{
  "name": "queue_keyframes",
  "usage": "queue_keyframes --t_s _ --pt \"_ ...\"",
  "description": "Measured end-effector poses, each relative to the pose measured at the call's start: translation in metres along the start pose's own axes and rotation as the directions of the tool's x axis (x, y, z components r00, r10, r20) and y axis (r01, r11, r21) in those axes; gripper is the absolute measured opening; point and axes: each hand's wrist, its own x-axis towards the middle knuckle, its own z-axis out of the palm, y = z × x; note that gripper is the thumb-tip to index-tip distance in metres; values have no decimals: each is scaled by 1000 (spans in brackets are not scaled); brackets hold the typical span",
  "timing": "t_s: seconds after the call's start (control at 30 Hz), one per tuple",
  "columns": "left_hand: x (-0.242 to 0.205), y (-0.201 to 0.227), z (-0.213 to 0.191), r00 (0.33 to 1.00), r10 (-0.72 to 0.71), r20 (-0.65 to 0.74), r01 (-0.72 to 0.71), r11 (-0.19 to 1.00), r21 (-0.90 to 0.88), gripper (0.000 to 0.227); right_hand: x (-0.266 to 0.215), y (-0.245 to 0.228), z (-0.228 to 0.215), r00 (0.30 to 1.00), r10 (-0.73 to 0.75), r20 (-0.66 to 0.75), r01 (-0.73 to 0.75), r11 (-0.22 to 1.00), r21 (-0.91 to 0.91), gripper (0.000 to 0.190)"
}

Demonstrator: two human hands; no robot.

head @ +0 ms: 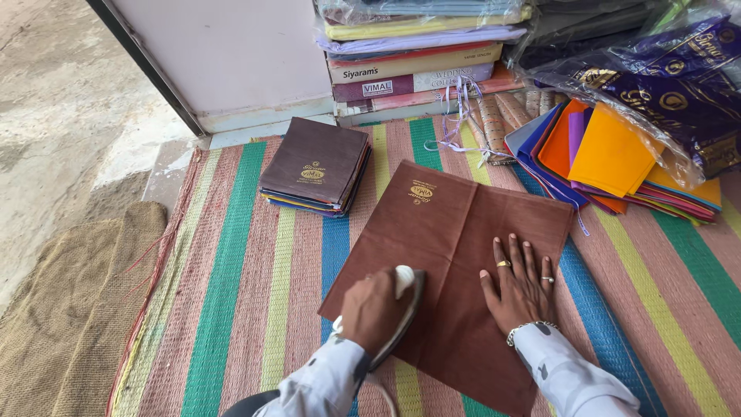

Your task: The person uses a hot iron to press a brown paper cover flat on a striped mat. They fold the cover, iron the creases, flip it over, and iron the other side before stacking it with other finished covers.

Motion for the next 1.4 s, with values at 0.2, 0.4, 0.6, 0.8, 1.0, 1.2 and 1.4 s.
queue_keyframes --t_s 0.2,0.4,0.6,0.8,1.0,1.2,1.4 --pt "51 -12 4 995 -96 11 96 995 -4 31 -1 -1 0 999 -9 -34 10 1000 28 72" --pt "84 -27 23 994 -30 -103 33 999 26 31 -2 -3 -1 1000 6 3 -6 1000 1 71" --pt "-9 28 42 991 125 38 -122 989 -79 27 0 -2 -4 1000 3 3 -3 1000 15 73" --pt "-8 60 46 996 -47 80 52 997 -59 31 -2 6 7 1000 9 -18 -6 988 153 70" --pt "36 62 67 997 -78 7 78 995 -58 30 -2 33 -8 994 -103 18 96 965 245 64" --pt "19 69 66 1000 -4 -19 3 998 -58 29 -48 66 -54 965 -244 97 244 970 7 63" --pt "-27 91 66 993 -42 112 48 998 -48 33 -57 67 -49 978 -210 -5 210 977 46 60"
